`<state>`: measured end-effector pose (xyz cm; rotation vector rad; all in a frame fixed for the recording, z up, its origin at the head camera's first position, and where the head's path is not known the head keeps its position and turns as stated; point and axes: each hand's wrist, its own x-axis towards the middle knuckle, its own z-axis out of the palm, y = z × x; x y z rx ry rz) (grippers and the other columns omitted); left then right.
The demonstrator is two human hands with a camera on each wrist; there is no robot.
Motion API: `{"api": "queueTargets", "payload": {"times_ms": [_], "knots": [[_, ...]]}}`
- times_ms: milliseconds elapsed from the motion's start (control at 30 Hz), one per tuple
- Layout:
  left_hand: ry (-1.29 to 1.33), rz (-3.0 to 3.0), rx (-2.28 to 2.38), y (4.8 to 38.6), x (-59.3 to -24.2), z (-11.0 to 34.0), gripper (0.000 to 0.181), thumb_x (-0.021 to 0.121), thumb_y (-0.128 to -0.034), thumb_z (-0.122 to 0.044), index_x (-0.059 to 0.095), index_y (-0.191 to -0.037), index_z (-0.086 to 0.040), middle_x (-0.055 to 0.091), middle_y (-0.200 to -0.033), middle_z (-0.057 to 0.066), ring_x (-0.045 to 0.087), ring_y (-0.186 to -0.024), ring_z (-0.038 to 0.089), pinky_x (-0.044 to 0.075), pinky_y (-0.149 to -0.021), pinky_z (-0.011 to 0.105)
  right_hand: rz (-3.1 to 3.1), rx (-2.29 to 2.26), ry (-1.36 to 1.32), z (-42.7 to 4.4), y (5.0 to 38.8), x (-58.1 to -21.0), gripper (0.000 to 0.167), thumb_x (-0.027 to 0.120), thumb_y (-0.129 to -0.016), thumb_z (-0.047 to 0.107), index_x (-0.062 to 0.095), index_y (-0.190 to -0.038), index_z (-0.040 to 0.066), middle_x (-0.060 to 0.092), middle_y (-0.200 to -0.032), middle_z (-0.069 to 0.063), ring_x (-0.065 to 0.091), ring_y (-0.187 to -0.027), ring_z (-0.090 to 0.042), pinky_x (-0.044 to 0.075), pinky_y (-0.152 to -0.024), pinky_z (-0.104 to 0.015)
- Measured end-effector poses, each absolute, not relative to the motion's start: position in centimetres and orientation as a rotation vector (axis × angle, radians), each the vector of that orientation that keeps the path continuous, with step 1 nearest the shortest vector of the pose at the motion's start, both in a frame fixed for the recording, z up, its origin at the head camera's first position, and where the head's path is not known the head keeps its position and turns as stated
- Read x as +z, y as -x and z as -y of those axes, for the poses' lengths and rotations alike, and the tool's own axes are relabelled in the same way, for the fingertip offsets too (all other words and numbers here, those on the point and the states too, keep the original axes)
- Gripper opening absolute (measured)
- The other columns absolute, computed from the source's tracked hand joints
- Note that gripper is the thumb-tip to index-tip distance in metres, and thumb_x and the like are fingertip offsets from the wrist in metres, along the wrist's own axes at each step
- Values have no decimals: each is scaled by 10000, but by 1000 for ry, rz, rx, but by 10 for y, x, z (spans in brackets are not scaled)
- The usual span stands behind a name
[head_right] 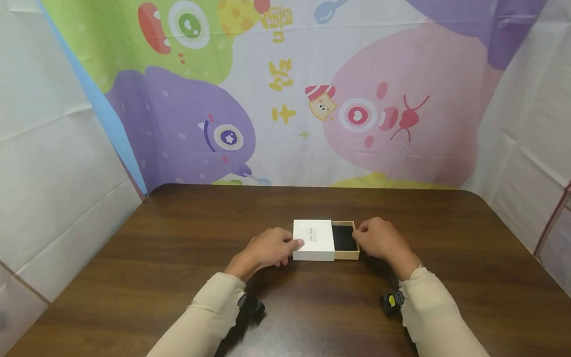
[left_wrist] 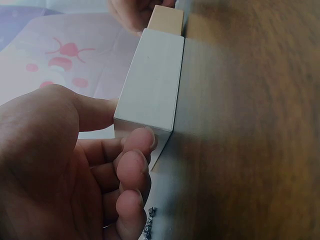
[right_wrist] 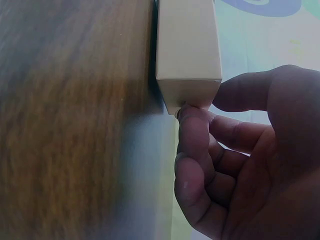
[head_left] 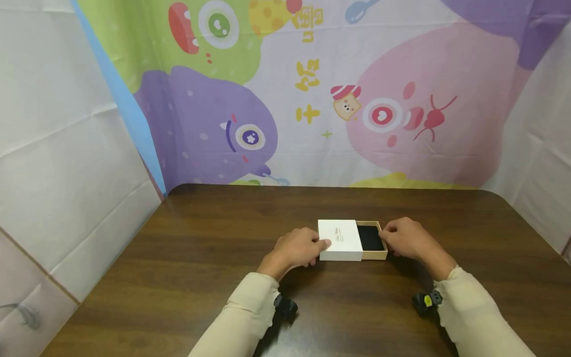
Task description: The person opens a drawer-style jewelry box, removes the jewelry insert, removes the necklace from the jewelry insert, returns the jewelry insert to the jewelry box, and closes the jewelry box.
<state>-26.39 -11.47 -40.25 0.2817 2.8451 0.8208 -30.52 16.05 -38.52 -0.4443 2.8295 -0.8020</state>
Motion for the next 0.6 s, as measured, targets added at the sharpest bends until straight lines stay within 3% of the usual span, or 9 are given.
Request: {"api": "queueTargets", "payload": {"times_ms": [600], "knots": [[-286, -2850, 824, 262, -401, 115, 408, 531, -1005, -512, 654, -776, -198, 627, -616, -48, 596, -557, 126, 418, -614, 348, -2832, -801, 515, -156, 304, -386, 258, 542, -994, 223, 706, -877, 62, 597, -656, -5, 569, -580, -158, 439, -579, -347]]}}
